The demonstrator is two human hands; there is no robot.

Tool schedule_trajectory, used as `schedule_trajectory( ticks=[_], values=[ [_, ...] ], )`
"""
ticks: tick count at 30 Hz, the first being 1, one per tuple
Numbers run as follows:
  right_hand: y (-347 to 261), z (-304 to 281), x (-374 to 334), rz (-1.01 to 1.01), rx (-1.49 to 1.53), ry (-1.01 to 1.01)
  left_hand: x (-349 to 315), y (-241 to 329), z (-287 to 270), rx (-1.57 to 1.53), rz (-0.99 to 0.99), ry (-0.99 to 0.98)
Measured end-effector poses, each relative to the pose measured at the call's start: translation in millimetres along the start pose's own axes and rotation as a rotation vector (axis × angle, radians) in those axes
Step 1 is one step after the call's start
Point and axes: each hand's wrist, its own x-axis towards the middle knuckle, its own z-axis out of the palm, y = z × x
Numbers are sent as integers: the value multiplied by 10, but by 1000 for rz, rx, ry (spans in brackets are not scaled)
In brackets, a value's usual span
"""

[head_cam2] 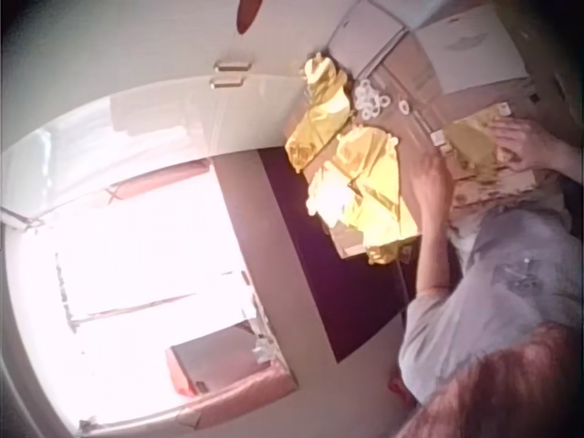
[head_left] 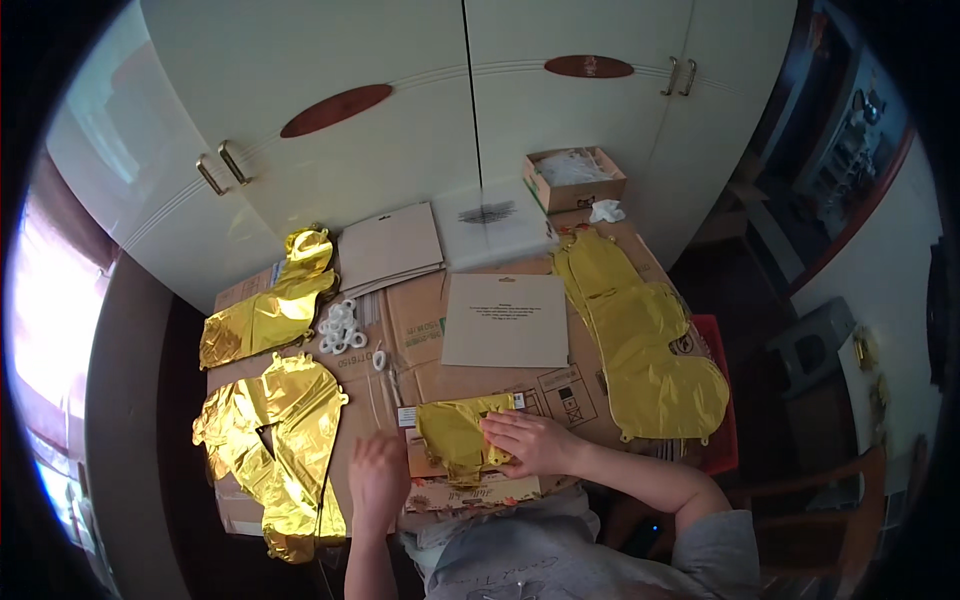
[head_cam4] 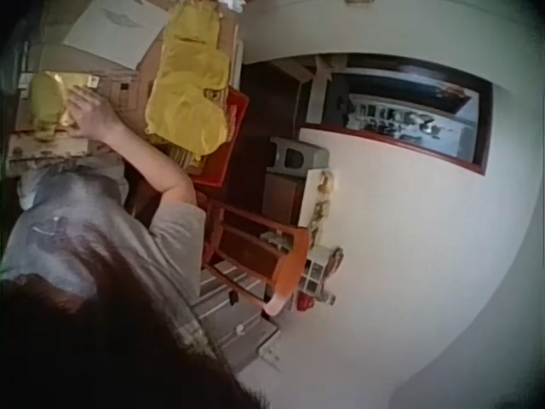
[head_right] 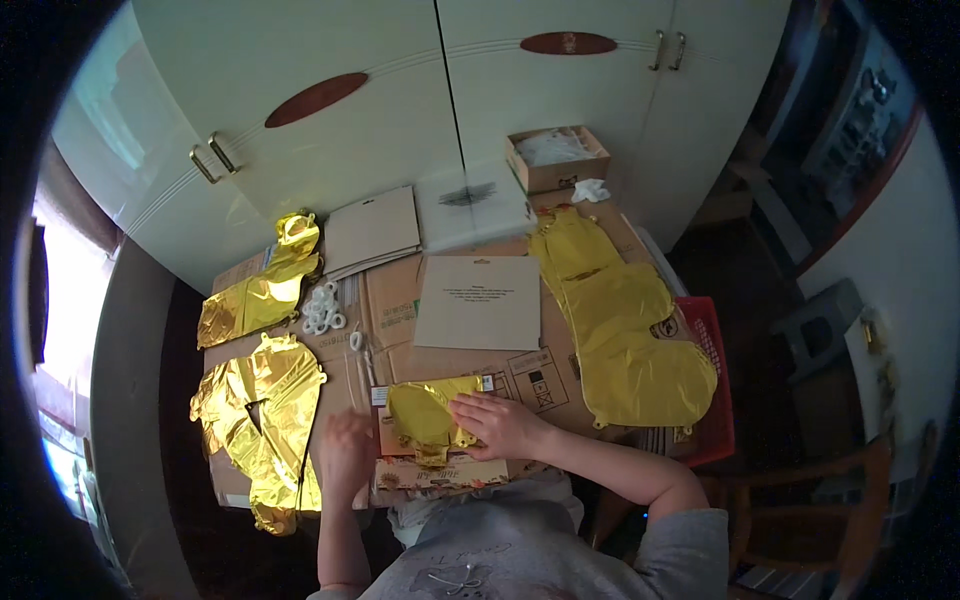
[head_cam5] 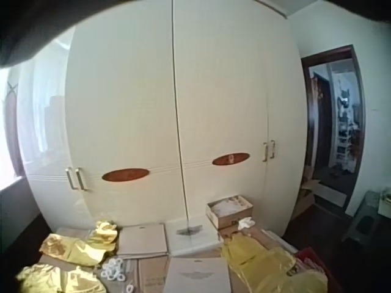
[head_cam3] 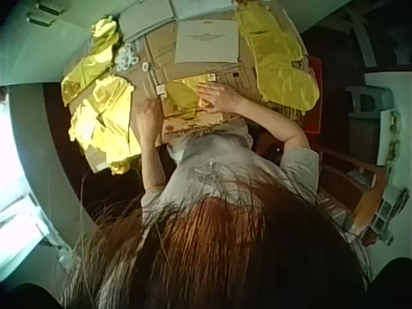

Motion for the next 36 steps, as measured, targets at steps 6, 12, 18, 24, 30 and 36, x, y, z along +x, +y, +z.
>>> schedule_trajectory(
  ticks=[6,12,18,24,30,36],
  values=[
    [9,-35,0,-7,-62,-75,481,526,344,53,189,105],
    [-18,-49,-16,22,-9,-59,422,457,621,211,154,37],
    [-33,-75,11,18,-11,-18,240,440,508,277,69,-14],
    [-45,-88,11,27,-16,-20,205,418,503,295,64,-44],
    [-130,-233,38,13,-79,-173,217,451,478,297,48,-72],
    [-532,-256,-61,36,-245,-342,211,449,511,306,53,-61]
  ],
)
